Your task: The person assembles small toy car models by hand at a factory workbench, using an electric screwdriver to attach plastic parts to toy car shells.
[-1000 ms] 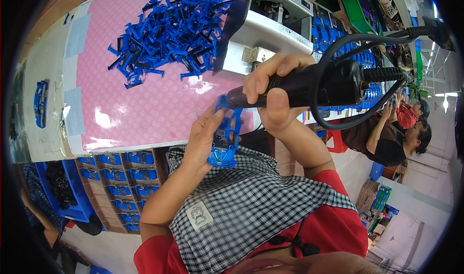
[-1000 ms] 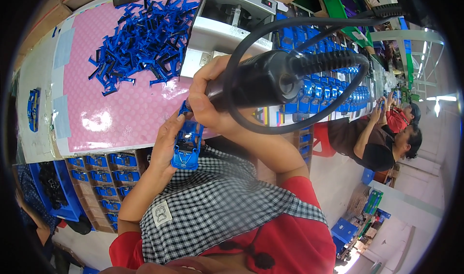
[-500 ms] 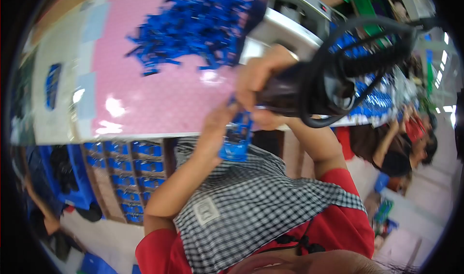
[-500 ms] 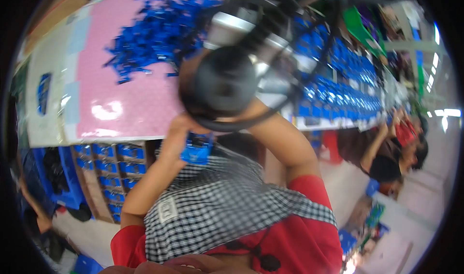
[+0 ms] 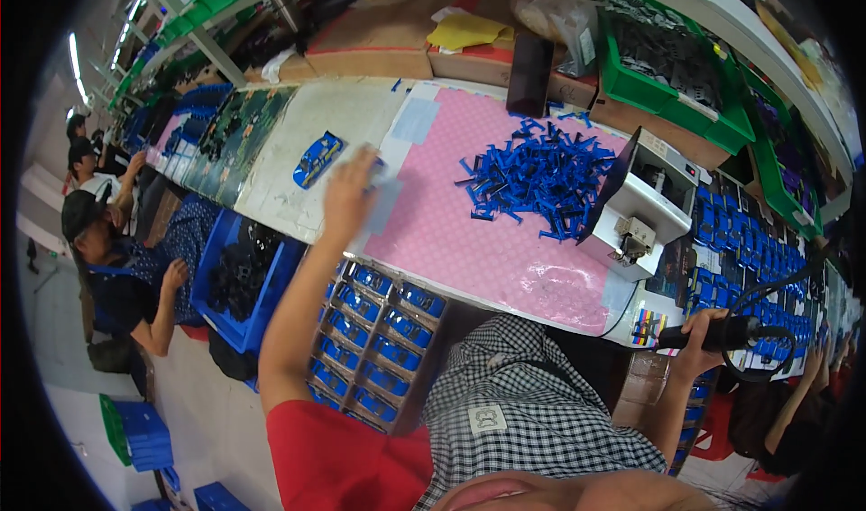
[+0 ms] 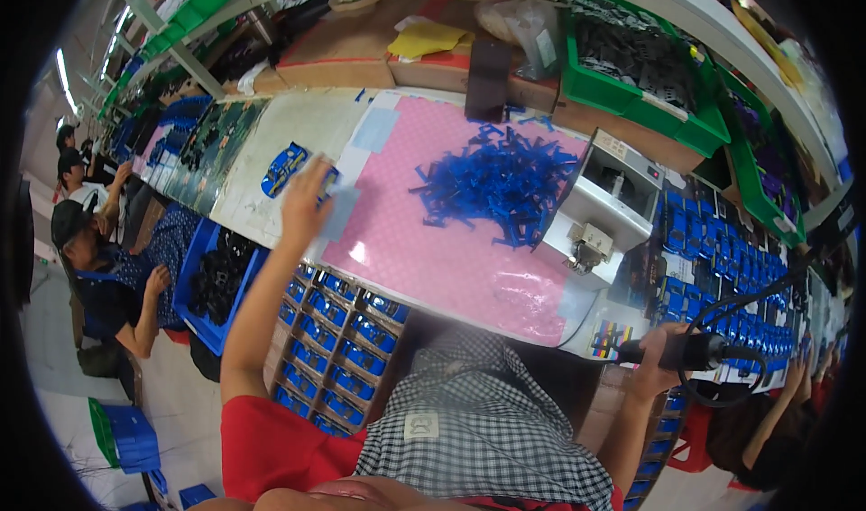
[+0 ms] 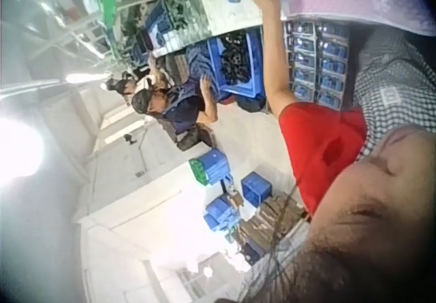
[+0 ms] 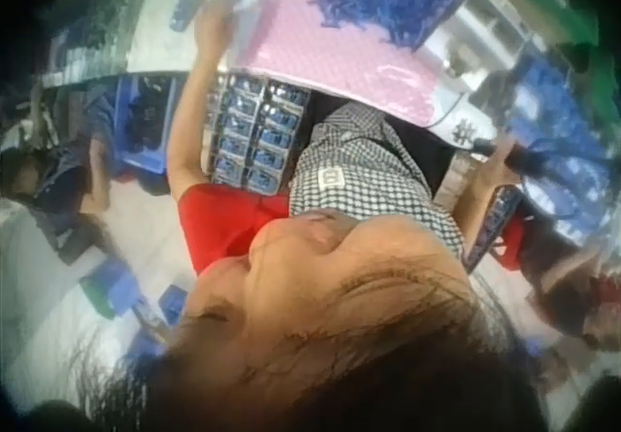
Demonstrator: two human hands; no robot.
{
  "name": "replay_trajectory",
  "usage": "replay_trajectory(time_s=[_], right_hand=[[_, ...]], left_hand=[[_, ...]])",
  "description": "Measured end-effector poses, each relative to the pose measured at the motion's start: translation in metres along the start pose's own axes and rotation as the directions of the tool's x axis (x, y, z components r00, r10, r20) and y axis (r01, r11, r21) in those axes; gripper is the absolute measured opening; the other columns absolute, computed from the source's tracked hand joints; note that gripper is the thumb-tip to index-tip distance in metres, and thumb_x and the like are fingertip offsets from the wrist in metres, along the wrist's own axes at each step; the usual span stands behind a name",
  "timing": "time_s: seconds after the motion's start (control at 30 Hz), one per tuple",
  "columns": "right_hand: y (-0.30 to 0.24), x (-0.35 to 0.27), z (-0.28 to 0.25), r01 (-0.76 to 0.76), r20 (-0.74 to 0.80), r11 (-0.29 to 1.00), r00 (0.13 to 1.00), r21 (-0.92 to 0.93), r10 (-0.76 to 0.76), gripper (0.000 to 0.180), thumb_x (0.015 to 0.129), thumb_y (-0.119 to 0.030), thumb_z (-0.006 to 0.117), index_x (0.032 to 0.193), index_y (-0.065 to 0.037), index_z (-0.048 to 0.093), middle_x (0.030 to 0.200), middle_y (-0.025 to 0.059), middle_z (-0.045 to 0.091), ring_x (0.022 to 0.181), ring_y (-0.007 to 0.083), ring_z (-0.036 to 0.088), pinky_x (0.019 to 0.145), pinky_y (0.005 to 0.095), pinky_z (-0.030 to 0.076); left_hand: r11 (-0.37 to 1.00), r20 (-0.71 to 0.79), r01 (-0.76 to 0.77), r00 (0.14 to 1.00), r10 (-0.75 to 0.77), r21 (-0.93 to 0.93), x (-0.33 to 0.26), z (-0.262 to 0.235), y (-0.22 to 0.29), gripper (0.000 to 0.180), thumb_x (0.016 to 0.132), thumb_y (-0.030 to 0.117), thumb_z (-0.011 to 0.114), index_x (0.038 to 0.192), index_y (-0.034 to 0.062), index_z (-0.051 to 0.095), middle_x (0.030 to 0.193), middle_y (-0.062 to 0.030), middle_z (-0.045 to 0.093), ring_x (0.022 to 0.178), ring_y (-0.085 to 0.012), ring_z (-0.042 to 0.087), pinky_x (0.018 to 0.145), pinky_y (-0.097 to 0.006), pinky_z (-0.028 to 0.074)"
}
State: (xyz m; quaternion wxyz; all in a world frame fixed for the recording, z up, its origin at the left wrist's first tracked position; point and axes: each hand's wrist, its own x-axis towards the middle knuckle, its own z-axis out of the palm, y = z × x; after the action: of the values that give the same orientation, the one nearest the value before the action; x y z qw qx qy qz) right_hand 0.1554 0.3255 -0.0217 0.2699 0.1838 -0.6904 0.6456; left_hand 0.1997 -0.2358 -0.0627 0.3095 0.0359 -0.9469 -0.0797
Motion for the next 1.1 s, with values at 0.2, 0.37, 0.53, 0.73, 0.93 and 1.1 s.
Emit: replay_trajectory(time_s=[0.2, 0.37, 0.53, 0.73, 0.93, 1.1], right_hand=[[-0.003, -0.026, -0.014, -0.160, -0.414, 0.978, 0.906, -0.133, 0.092, 0.035, 0.083, 0.002, 0.065, 0.114, -0.005, 0.050, 0.090, 0.0003, 0.056, 0.078, 0.0084, 0.054, 0.072, 0.0240, 0.047], [-0.034, -0.006, -0.005, -0.127, -0.245, 0.939, 0.946, 0.320, 0.212, 0.021, 0.085, -0.009, 0.061, 0.099, -0.002, 0.049, 0.074, 0.0058, 0.055, 0.053, 0.0128, 0.053, 0.052, 0.0264, 0.043], [-0.095, -0.017, -0.047, 0.028, -0.279, 0.831, 0.948, 0.556, 0.155, 0.029, 0.088, -0.031, 0.061, 0.098, -0.010, 0.044, 0.066, 0.0030, 0.045, 0.047, 0.0126, 0.046, 0.048, 0.0287, 0.043], [-0.137, -0.048, -0.122, 0.212, -0.381, 0.879, 0.924, 0.426, -0.038, 0.032, 0.088, -0.034, 0.061, 0.098, -0.009, 0.043, 0.066, 0.0018, 0.044, 0.045, 0.0113, 0.045, 0.045, 0.0264, 0.043], [-0.161, -0.068, -0.190, 0.261, -0.636, 0.934, 0.770, 0.245, -0.049, 0.023, 0.092, -0.026, 0.056, 0.099, -0.007, 0.045, 0.067, 0.0033, 0.045, 0.048, 0.0113, 0.046, 0.046, 0.0246, 0.042], [-0.152, -0.099, -0.222, 0.239, -0.643, 0.966, 0.756, 0.097, -0.122, 0.021, 0.092, -0.021, 0.056, 0.102, -0.006, 0.044, 0.070, 0.0036, 0.046, 0.050, 0.0106, 0.047, 0.049, 0.0240, 0.043]], left_hand=[[0.957, -0.181, 0.121, 0.981, -0.074, 0.263, 0.028, 0.057, -0.081, 0.056, 0.082, 0.027, 0.065, 0.133, 0.0116, 0.048, 0.138, -0.0222, 0.040, 0.127, -0.0405, 0.036, 0.106, -0.051, 0.025], [0.747, -0.026, -0.154, 0.983, 0.181, -0.647, 0.006, 0.043, 0.150, 0.036, 0.089, 0.007, 0.052, 0.123, -0.0025, 0.053, 0.124, -0.0188, 0.056, 0.116, -0.0335, 0.052, 0.099, -0.041, 0.038], [0.438, -0.016, -0.384, 0.766, 0.642, -0.813, -0.047, 0.046, 0.328, 0.075, 0.075, 0.007, 0.073, 0.138, 0.0001, 0.032, 0.143, -0.0211, 0.033, 0.130, -0.0355, 0.036, 0.102, -0.043, 0.038], [0.535, 0.038, -0.225, 0.899, 0.436, -0.814, -0.096, 0.078, 0.385, 0.085, 0.074, 0.006, 0.071, 0.141, -0.0042, 0.020, 0.144, -0.0260, 0.025, 0.128, -0.0416, 0.031, 0.106, -0.046, 0.029], [0.801, 0.100, -0.499, 0.825, 0.556, -0.332, -0.112, 0.089, 0.408, 0.079, 0.076, 0.009, 0.068, 0.141, -0.0005, 0.025, 0.148, -0.0162, 0.028, 0.125, -0.0359, 0.034, 0.102, -0.043, 0.031], [0.601, 0.161, -0.285, 0.799, 0.580, -0.746, -0.136, 0.122, 0.396, 0.068, 0.079, -0.001, 0.063, 0.137, 0.0019, 0.028, 0.115, -0.0149, 0.057, 0.074, -0.0257, 0.058, 0.064, -0.034, 0.049]])
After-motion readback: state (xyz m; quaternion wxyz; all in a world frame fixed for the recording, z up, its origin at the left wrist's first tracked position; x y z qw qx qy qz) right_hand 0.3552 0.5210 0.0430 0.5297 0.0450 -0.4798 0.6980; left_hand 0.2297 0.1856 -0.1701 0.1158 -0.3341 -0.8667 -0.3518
